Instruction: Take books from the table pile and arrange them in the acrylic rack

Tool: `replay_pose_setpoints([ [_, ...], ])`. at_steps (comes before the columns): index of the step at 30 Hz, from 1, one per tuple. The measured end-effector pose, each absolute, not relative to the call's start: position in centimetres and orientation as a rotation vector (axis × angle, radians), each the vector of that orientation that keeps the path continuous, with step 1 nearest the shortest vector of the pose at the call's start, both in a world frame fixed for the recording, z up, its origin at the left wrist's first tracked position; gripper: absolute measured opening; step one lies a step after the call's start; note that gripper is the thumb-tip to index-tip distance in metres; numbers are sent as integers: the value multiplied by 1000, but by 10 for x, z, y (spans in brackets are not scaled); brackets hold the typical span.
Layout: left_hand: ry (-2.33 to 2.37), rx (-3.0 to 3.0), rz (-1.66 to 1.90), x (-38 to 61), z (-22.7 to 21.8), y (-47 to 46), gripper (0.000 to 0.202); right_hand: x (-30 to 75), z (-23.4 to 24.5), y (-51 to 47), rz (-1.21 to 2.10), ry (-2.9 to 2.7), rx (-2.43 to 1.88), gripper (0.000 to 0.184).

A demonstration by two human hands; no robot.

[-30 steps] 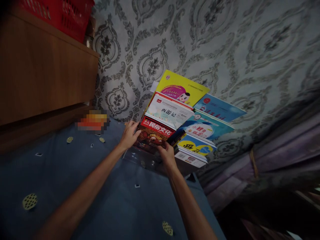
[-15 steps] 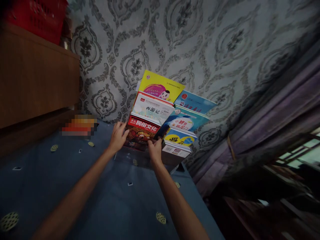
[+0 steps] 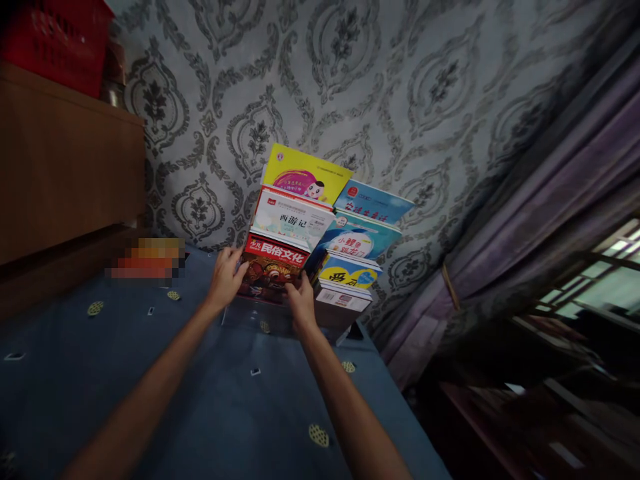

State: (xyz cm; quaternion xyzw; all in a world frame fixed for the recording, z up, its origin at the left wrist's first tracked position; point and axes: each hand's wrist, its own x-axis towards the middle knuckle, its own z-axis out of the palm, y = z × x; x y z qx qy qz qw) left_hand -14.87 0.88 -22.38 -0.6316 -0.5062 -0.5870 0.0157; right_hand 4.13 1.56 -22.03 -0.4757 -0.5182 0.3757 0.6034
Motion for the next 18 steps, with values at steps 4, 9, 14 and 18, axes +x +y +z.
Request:
replay_pose_setpoints([
  [4,-1548,-1971,-1838,-150,-224,9,40,42,-221,17,888,-1204,-1075,67],
  [9,-1504,-1980,-1870,-152,-225,11,42,40,-229,20,851,-1279,-1062,50],
  [14,-1516,-1979,-1852,-154,-225,11,40,41,-236,23,801,-1264,-1042,70],
  [18,-1504,-1986,-1855,-155,-224,11,42,46,-239,24,766,-1272,-1036,74],
])
